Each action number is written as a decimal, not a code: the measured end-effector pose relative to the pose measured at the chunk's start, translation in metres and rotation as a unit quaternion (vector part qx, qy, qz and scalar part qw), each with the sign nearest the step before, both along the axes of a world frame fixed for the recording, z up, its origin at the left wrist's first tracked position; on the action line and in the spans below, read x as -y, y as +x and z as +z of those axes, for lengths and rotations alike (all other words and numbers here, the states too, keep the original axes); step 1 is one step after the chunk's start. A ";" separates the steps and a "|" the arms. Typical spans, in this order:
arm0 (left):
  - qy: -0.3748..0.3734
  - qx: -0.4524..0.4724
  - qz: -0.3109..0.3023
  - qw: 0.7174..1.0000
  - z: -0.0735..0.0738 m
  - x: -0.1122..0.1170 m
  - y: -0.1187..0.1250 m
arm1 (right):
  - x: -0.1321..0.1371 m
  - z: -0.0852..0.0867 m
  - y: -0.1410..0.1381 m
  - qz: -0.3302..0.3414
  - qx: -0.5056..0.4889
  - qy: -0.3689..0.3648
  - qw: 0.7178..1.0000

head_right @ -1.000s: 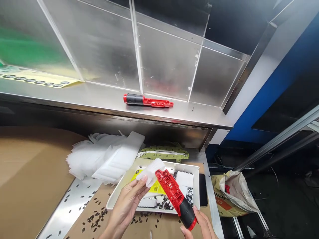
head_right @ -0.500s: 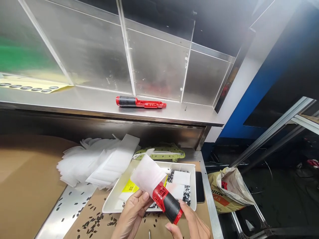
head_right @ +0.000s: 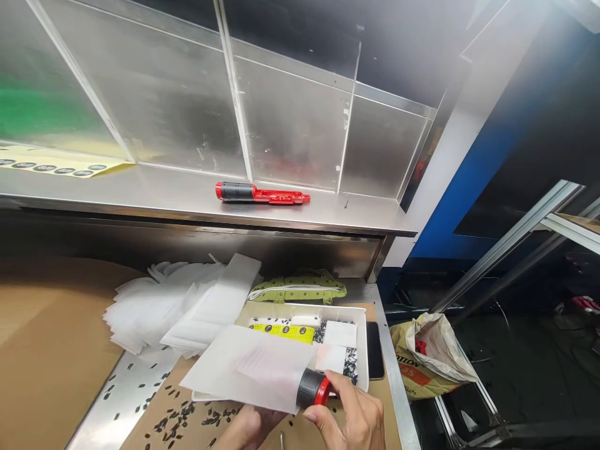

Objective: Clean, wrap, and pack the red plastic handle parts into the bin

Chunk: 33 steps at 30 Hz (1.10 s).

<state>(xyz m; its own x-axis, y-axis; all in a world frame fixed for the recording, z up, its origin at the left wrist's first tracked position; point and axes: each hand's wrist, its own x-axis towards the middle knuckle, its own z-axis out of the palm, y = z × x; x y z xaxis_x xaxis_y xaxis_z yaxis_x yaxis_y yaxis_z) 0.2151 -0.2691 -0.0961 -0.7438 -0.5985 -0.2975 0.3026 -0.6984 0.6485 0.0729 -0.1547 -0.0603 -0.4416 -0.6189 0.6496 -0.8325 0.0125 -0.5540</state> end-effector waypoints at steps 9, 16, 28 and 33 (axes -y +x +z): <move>0.217 -0.135 0.107 0.961 0.006 -0.005 -0.023 | 0.019 -0.002 0.015 -0.015 -0.093 0.002 0.996; 0.318 -0.123 0.046 0.939 0.008 -0.019 -0.036 | 0.018 0.026 -0.003 -0.045 -0.006 0.083 0.996; 0.336 -0.073 -0.067 0.937 -0.007 -0.058 -0.011 | -0.012 0.031 -0.003 0.192 -0.143 0.058 0.969; 0.308 -0.049 0.026 0.950 -0.046 -0.095 0.008 | -0.043 0.001 -0.010 0.212 -0.068 0.026 0.975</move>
